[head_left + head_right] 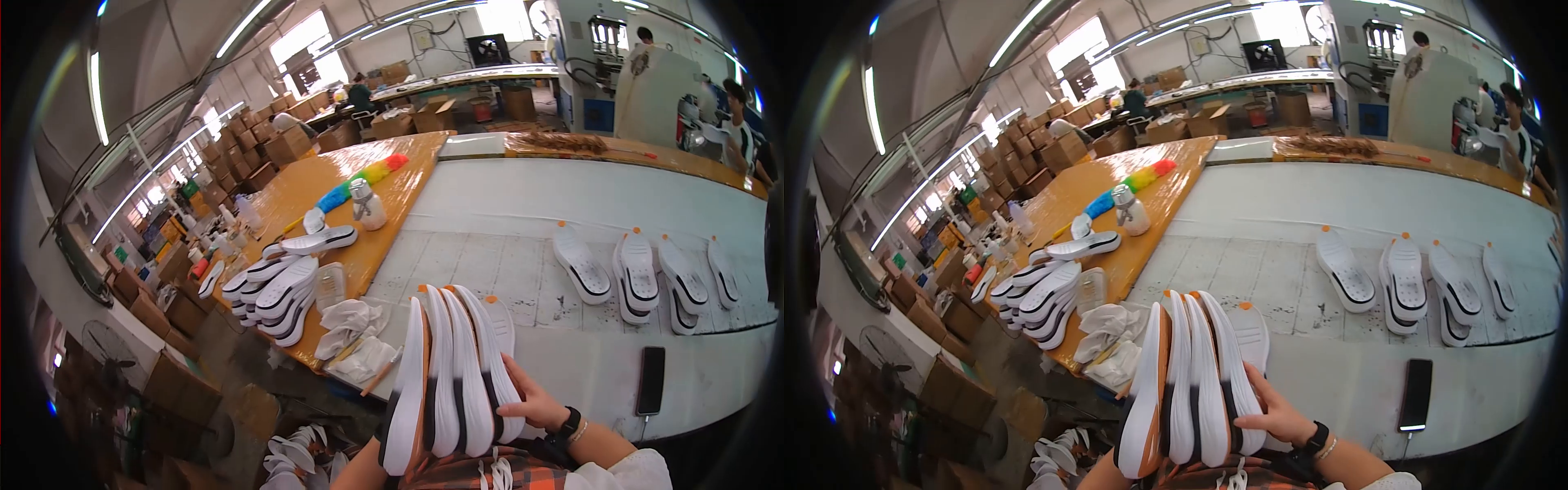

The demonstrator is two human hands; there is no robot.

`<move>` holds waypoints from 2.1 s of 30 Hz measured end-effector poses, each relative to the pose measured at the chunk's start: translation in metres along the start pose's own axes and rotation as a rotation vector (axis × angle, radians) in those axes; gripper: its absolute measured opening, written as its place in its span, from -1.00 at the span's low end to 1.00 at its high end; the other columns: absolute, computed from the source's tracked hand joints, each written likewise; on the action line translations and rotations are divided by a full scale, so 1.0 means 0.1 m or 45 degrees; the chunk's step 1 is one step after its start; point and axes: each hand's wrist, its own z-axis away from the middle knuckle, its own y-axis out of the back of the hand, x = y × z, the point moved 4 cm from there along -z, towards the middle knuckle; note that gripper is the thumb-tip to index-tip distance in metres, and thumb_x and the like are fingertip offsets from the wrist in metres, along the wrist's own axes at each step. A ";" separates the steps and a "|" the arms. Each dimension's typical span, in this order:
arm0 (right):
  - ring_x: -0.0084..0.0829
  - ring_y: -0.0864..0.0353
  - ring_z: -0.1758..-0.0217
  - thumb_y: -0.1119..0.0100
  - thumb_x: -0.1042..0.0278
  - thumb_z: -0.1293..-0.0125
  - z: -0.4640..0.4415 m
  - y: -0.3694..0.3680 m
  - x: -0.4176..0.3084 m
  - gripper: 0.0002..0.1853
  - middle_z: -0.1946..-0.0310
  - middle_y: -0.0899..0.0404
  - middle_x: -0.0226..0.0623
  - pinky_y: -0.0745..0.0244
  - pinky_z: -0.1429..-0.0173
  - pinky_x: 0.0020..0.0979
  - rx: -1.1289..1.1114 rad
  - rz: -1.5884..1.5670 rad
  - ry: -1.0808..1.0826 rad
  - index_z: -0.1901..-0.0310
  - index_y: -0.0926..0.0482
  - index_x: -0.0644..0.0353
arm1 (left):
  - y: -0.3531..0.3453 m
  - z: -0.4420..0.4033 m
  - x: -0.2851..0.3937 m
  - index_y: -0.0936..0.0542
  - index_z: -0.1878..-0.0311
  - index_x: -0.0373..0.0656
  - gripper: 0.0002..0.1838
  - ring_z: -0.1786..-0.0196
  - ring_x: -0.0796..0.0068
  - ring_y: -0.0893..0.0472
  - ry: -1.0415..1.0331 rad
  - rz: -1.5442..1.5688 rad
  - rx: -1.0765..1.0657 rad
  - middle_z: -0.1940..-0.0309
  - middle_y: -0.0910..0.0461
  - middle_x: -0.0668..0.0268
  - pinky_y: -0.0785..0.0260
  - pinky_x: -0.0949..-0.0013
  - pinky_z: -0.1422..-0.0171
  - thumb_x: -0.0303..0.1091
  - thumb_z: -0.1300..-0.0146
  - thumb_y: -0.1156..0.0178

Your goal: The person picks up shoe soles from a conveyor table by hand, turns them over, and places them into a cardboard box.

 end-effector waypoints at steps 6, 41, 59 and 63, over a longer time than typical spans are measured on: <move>-0.35 0.03 -0.41 -0.37 0.49 0.14 0.04 -0.01 0.08 0.12 -0.37 0.04 -0.17 0.16 -0.42 -0.33 -0.049 0.103 0.059 -0.39 0.24 0.18 | 0.02 0.12 0.00 -0.18 -0.24 -0.26 -0.42 -0.10 0.31 -0.43 -0.103 -0.007 0.042 -0.12 -0.36 0.09 -0.31 0.31 -0.18 -0.23 -0.21 -0.05; -0.44 -0.44 0.06 -0.11 0.48 -0.13 -0.18 -0.24 -0.12 -0.27 0.01 -0.27 -0.30 -0.44 0.05 -0.40 0.229 0.031 0.093 -0.32 0.02 0.25 | -0.74 0.30 -0.27 -0.07 -0.36 -0.14 -0.20 -0.30 -0.04 -0.20 0.089 0.315 -0.141 -0.30 -0.15 0.04 0.02 -0.32 -0.27 0.22 -0.20 0.12; -0.57 -0.37 0.32 0.04 0.55 -0.17 -0.30 -0.80 0.30 -0.81 0.34 -0.42 -0.36 -0.33 0.16 -0.56 -0.040 0.377 -0.087 0.16 -0.44 0.30 | 0.74 2.73 0.28 -0.33 -0.12 -0.33 -0.47 -0.01 0.09 -0.49 -1.487 0.220 0.681 0.01 -0.46 0.05 -0.34 0.08 -0.13 -0.34 -0.05 -0.10; -0.39 -0.45 0.08 0.02 0.50 -0.29 -0.28 -0.56 0.34 -0.79 0.14 -0.48 -0.19 -0.36 -0.08 -0.38 -0.016 0.397 -0.279 0.07 -0.44 0.36 | 1.07 3.59 0.43 -0.31 -0.15 -0.24 -0.45 -0.11 0.07 -0.42 -1.914 0.386 0.801 -0.04 -0.44 0.12 -0.23 -0.05 -0.21 -0.30 -0.05 -0.12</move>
